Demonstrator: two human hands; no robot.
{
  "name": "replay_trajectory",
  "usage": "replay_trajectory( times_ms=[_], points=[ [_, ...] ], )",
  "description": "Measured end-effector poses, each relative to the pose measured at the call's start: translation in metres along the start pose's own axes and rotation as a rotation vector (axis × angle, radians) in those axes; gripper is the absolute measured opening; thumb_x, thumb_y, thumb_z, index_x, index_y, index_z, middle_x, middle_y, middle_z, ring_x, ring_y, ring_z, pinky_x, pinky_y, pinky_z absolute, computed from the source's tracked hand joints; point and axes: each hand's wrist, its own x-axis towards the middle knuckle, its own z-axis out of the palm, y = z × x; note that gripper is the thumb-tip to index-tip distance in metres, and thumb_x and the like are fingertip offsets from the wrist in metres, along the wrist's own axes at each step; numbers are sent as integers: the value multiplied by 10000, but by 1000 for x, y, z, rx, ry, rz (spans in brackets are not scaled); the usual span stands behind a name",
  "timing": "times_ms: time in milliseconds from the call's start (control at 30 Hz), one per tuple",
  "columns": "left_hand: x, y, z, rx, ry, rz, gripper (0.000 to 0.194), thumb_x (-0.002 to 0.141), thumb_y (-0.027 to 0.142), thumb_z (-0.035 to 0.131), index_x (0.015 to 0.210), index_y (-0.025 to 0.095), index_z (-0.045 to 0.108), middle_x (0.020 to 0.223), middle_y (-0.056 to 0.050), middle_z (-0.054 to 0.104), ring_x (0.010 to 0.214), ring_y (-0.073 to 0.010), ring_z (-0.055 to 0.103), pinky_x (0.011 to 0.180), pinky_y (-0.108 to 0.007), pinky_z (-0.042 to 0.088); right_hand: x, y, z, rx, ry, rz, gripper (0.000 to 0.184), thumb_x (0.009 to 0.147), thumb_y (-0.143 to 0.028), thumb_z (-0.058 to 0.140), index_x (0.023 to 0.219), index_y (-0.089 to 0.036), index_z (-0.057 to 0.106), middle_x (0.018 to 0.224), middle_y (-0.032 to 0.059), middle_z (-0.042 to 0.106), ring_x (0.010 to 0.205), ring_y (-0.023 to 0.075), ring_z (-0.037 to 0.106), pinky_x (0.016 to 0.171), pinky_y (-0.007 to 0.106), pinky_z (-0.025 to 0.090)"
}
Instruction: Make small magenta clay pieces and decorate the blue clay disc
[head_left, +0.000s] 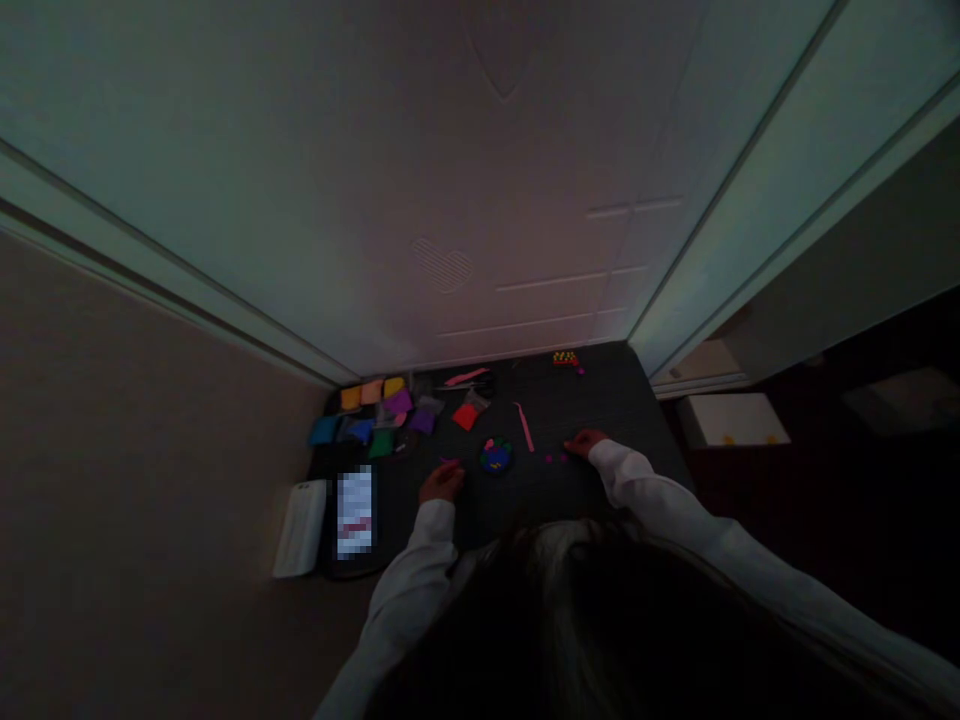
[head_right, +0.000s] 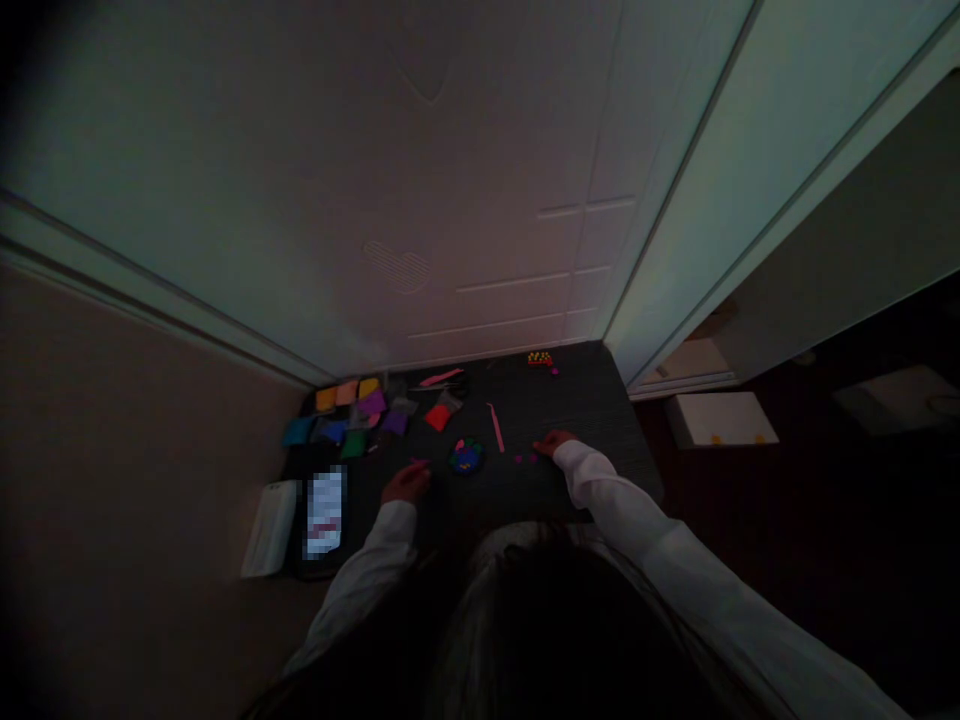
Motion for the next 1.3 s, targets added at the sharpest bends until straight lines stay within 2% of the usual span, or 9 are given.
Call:
replay_trajectory(
  times_ms=[133,267,433,667,900,1100,1300],
  points=[
    [1,1,2,-37,-7,-9,220,439,137,640,648,127,571,512,12,543,463,-73,494,473,-208,411,1,0,0,3,-5,-9,307,563,-457,535,695,-179,547,590,-26,549,522,80,483,495,187,346],
    [1,2,4,-101,-12,-14,167,492,188,616,631,120,552,529,-2,544,470,-71,496,485,-216,415,0,0,-1,-6,-13,1,310,562,-468,529,686,-185,548,553,-28,540,516,86,486,492,193,347],
    [1,5,4,-150,-11,-7,191,534,244,587,678,129,537,503,13,525,432,-62,480,453,-212,406,-2,-2,-2,-12,-10,15,314,576,-478,511,695,-189,549,536,-28,537,516,89,491,502,197,352],
    [0,6,5,-205,-35,-16,271,459,127,634,707,129,526,577,1,556,481,-67,513,476,-201,421,-1,0,-1,-8,-14,12,328,574,-486,508,710,-190,550,569,-26,548,520,85,491,508,193,352],
    [-8,13,11,-269,-92,-41,208,527,145,613,715,122,527,620,-29,580,553,-106,553,601,-279,449,4,2,1,-6,-17,5,326,575,-485,507,692,-184,548,576,-25,548,517,82,485,504,192,349],
    [-12,16,17,-331,-138,-54,211,546,55,582,738,120,524,672,-48,591,650,-135,571,691,-304,441,5,4,1,7,-17,1,318,579,-478,506,686,-182,551,581,-23,550,528,83,486,514,191,351],
    [-14,16,19,-312,-147,-87,272,494,25,599,736,129,529,650,-25,589,618,-131,568,649,-288,444,7,10,1,18,-19,-41,344,576,-501,488,708,-189,547,611,-22,554,554,86,491,522,192,356]
  ],
)
